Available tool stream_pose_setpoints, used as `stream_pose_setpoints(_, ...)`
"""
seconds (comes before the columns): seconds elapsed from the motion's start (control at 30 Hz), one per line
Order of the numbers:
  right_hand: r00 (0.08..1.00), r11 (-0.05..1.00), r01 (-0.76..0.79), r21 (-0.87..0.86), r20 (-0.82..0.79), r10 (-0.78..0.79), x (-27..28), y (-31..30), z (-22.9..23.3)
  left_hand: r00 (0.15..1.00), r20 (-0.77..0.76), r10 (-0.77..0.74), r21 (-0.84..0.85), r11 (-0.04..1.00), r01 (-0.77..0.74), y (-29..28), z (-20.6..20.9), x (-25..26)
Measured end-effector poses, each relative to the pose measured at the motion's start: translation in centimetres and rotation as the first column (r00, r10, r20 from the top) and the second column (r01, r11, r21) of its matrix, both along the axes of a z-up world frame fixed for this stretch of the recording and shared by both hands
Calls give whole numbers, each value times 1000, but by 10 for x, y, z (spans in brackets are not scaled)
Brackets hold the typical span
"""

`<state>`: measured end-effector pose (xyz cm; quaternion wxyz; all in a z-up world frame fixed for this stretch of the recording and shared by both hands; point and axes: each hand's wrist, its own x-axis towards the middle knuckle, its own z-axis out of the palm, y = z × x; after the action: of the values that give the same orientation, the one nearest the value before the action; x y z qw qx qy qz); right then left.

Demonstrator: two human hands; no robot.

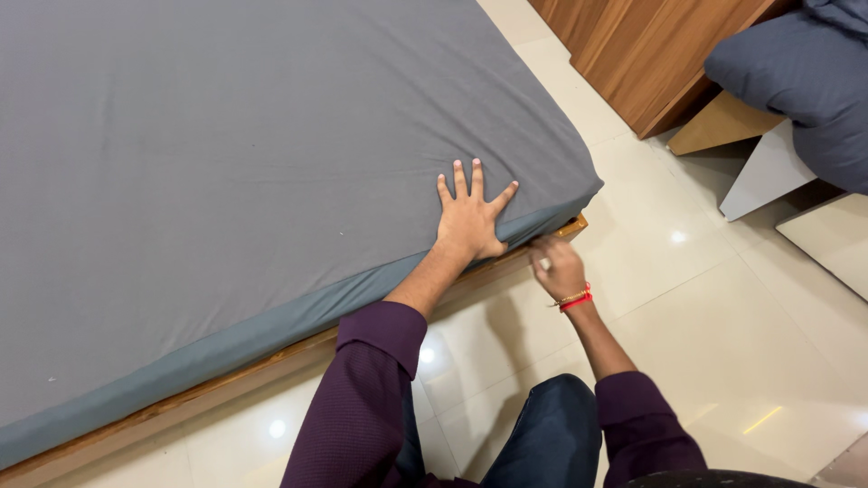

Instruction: The person tucks the edges and corners of a bedsheet under the mattress and smooths out the surface by hand.

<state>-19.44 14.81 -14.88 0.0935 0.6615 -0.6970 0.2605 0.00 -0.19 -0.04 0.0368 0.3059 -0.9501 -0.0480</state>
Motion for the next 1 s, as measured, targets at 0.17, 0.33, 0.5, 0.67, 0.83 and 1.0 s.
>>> stream_pose_setpoints(0.17, 760, 826, 490, -277, 601, -249, -49, -18, -9, 1000, 26, -9, 19, 1000, 8, 1, 3, 1)
stream_pose_setpoints(0.33, 605, 844, 535, -36, 714, -353, -98, -45, -34, 1000, 27, -1, 16, 1000, 1, 1, 4, 1)
stream_pose_setpoints(0.5, 234, 855, 501, 134, 930, -283, -129, -59, -30, 999, 41, 4, 12, 1000, -5, 1, 3, 0)
stream_pose_setpoints(0.67, 54, 940, 288, 184, 977, -208, -158, -64, -16, 998, 57, 2, 19, 1000, -3, 1, 4, 1)
stream_pose_setpoints(0.83, 1, 924, 132, 358, 933, -361, -175, -64, -10, 998, 65, 3, 16, 1000, -4, 1, 6, 0)
stream_pose_setpoints(1.0, 91, 914, 125, 385, 913, -397, -182, -72, -7, 998, 66, 8, 23, 1000, -10, 3, 8, 0)
